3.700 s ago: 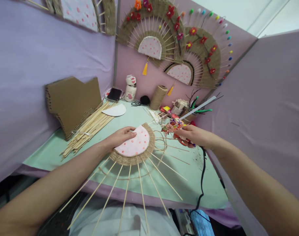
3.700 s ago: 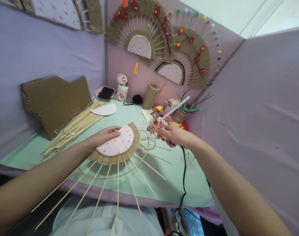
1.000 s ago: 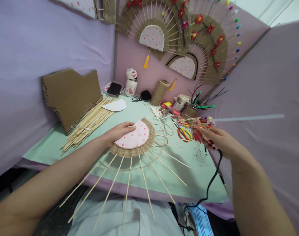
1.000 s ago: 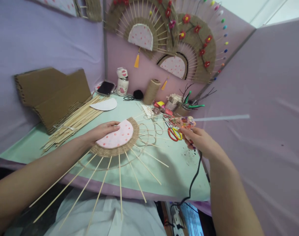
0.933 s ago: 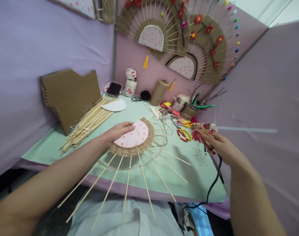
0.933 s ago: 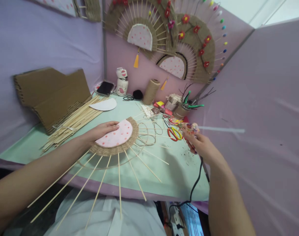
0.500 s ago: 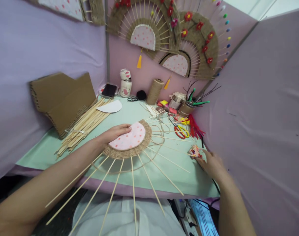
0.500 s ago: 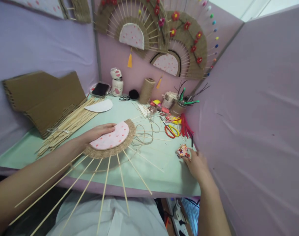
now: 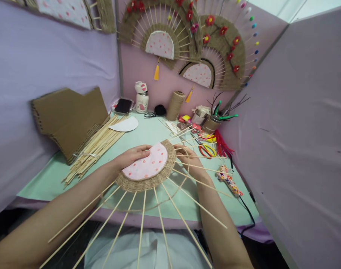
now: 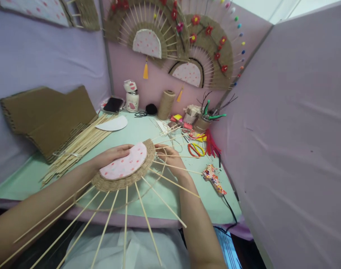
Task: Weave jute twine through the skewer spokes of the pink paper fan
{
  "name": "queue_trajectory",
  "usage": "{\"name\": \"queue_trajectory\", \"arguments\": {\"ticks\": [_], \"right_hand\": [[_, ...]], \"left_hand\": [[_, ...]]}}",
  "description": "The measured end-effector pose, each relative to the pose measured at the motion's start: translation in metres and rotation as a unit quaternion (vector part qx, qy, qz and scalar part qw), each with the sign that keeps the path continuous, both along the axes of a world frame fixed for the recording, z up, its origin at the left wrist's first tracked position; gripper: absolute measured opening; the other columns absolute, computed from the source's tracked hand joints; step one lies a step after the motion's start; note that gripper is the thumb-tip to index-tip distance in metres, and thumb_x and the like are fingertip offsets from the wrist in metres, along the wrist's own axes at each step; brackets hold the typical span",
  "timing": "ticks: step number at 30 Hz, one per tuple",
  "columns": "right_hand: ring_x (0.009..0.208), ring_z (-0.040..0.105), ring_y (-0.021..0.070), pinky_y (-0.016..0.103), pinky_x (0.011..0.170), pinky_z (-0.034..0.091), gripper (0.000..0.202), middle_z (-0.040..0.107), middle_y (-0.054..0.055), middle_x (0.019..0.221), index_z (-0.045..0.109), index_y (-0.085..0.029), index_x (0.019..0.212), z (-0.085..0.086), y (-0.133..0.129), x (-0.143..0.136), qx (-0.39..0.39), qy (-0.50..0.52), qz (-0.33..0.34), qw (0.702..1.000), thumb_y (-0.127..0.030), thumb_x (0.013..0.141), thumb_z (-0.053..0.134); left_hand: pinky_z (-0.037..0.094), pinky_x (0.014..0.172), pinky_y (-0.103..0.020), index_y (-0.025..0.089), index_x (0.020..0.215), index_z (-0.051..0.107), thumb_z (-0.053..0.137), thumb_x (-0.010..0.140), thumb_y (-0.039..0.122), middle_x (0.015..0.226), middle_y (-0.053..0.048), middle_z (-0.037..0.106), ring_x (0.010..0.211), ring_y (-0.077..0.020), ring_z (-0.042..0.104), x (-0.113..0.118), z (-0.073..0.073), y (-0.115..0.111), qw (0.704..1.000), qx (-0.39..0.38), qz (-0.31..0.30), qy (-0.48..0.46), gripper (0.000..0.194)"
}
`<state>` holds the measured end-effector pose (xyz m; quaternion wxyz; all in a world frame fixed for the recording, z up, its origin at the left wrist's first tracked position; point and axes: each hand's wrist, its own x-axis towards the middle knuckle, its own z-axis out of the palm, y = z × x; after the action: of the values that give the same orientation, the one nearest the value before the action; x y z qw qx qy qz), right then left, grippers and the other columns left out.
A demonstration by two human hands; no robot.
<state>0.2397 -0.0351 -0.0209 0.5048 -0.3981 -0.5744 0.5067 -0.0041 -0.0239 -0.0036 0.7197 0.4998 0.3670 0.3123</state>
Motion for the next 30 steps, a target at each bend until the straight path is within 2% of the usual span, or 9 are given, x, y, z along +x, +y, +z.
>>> {"name": "queue_trajectory", "arguments": {"ticks": [4,7,11,16,21,30], "right_hand": [[0.064,0.057,0.0141,0.028,0.066,0.045,0.022,0.063,0.001,0.066,0.067,-0.019,0.074,-0.007,0.002,0.002,-0.038,0.068,-0.048,0.996,-0.041,0.067,0.069],[0.054,0.051,0.0108,0.025,0.056,0.040,0.026,0.057,-0.001,0.056,0.066,-0.018,0.069,-0.008,0.003,0.003,-0.056,0.104,-0.086,0.989,-0.043,0.063,0.072],[0.052,0.047,0.0091,0.023,0.050,0.035,0.027,0.056,-0.002,0.058,0.064,-0.019,0.069,-0.007,0.003,0.002,-0.055,0.115,-0.112,0.985,-0.043,0.061,0.072],[0.053,0.046,0.0093,0.023,0.051,0.033,0.022,0.055,-0.002,0.058,0.065,-0.019,0.070,-0.011,0.004,0.003,-0.039,0.106,-0.118,0.987,-0.039,0.065,0.070],[0.055,0.047,0.0085,0.021,0.053,0.034,0.019,0.055,-0.002,0.060,0.065,-0.018,0.072,-0.016,0.004,0.006,-0.029,0.095,-0.130,0.987,-0.036,0.067,0.070],[0.059,0.049,0.0106,0.024,0.059,0.040,0.025,0.056,-0.001,0.064,0.064,-0.019,0.074,-0.020,0.003,0.007,-0.019,0.077,-0.153,0.985,-0.042,0.067,0.068]], "left_hand": [[0.041,0.055,-0.021,0.017,0.103,0.060,0.072,0.065,0.039,0.088,-0.003,0.066,0.064,-0.0113,0.058,0.002,0.000,0.000,1.000,-0.016,-0.004,0.011,0.045],[0.040,0.053,-0.020,0.017,0.101,0.061,0.072,0.064,0.038,0.082,-0.002,0.066,0.059,-0.0101,0.057,0.002,0.001,0.000,1.000,-0.013,-0.006,0.022,0.045],[0.041,0.054,-0.020,0.017,0.101,0.061,0.072,0.065,0.038,0.081,-0.002,0.066,0.060,-0.0102,0.057,0.003,0.000,0.000,1.000,-0.012,-0.010,0.021,0.043],[0.040,0.054,-0.021,0.018,0.100,0.062,0.071,0.065,0.037,0.082,-0.002,0.066,0.059,-0.0106,0.057,0.003,0.002,-0.001,1.000,-0.009,-0.004,0.026,0.041],[0.040,0.055,-0.020,0.017,0.100,0.062,0.071,0.065,0.038,0.083,-0.002,0.066,0.061,-0.0104,0.057,0.002,0.003,-0.001,1.000,-0.011,0.003,0.021,0.041],[0.040,0.055,-0.021,0.017,0.099,0.062,0.072,0.064,0.038,0.081,-0.001,0.065,0.061,-0.0103,0.056,0.003,0.006,-0.002,1.000,-0.010,0.010,0.020,0.042]]}}
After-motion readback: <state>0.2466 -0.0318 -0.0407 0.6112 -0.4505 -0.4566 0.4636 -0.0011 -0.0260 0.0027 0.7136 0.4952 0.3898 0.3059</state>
